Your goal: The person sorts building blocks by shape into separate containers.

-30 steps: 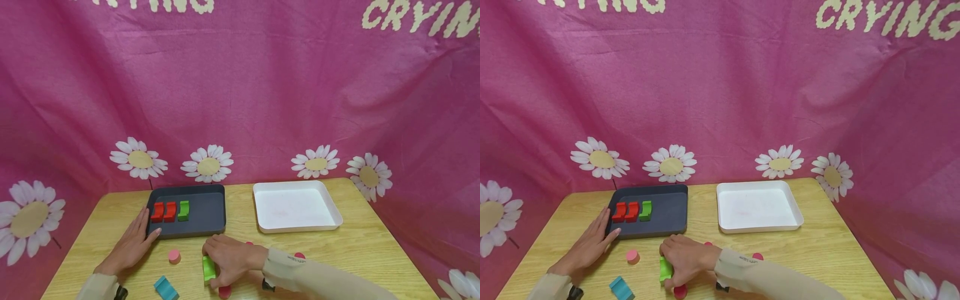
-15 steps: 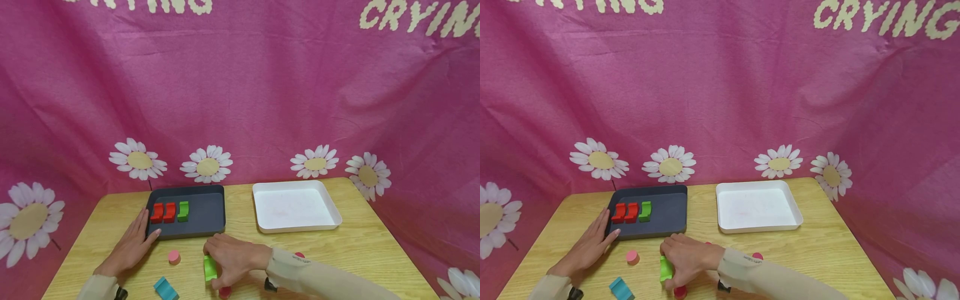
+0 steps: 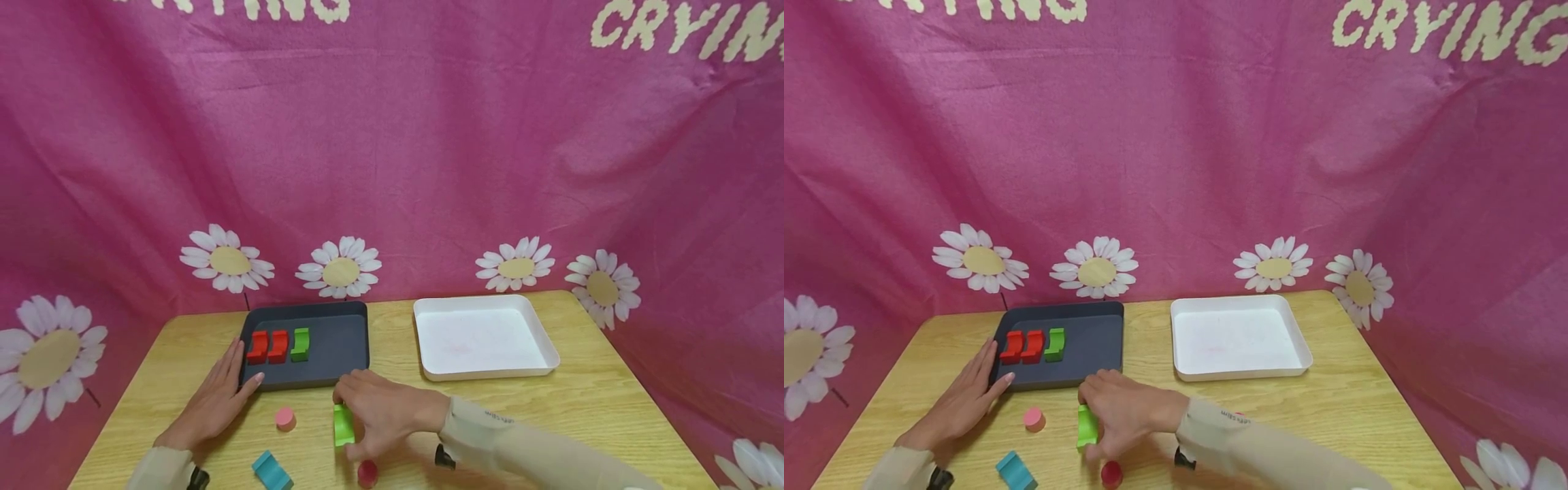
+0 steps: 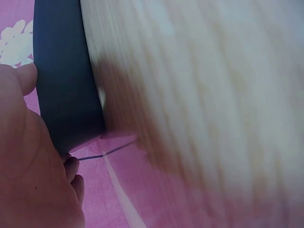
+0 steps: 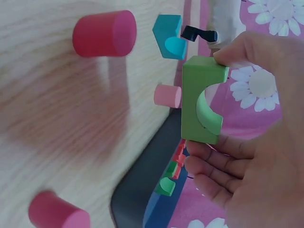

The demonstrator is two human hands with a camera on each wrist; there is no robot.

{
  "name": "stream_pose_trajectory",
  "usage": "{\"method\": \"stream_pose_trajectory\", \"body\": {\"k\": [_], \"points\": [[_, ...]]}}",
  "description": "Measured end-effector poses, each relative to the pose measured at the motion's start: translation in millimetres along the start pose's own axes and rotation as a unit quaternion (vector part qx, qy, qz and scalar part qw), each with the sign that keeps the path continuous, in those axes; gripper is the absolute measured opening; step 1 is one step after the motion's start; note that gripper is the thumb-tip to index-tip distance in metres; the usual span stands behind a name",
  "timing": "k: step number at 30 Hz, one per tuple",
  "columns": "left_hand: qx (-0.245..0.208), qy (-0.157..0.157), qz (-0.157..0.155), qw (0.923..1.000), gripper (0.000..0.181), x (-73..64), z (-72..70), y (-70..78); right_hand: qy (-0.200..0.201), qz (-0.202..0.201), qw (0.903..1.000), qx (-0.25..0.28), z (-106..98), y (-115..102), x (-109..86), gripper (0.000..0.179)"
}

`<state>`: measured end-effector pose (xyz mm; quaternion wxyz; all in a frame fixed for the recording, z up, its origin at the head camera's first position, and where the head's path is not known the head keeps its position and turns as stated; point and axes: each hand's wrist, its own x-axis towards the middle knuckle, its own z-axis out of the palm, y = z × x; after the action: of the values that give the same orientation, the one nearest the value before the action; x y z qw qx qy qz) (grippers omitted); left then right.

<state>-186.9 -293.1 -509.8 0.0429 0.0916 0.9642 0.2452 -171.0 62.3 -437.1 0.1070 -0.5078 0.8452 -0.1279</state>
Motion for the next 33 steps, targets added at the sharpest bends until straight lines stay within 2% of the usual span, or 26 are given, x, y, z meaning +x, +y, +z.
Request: {"method": "stream_pose_trajectory", "body": {"k": [3,10,14,33], "points": [[0.002,-0.002,-0.002,1.0000,0.099,0.1,0.2,0.1,0.001,0.007,0.9999,0.007,-5,0,1.0,0.053],[0.007,-0.001,-0.003,1.0000,0.100,1.0,-0.9,0.9,0.035,0.001,0.9986,-0.038,-14,-2,4.9,0.054],[0.005,-0.001,-0.002,1.0000,0.100,0.3,-0.7,1.4,0.047,0.001,0.9978,-0.047,-17,-2,7.5,0.055],[-0.002,-0.006,0.000,1.0000,0.100,-0.4,-2.3,1.1,0.074,0.022,0.9959,-0.047,-44,20,34.1,0.056]]}}
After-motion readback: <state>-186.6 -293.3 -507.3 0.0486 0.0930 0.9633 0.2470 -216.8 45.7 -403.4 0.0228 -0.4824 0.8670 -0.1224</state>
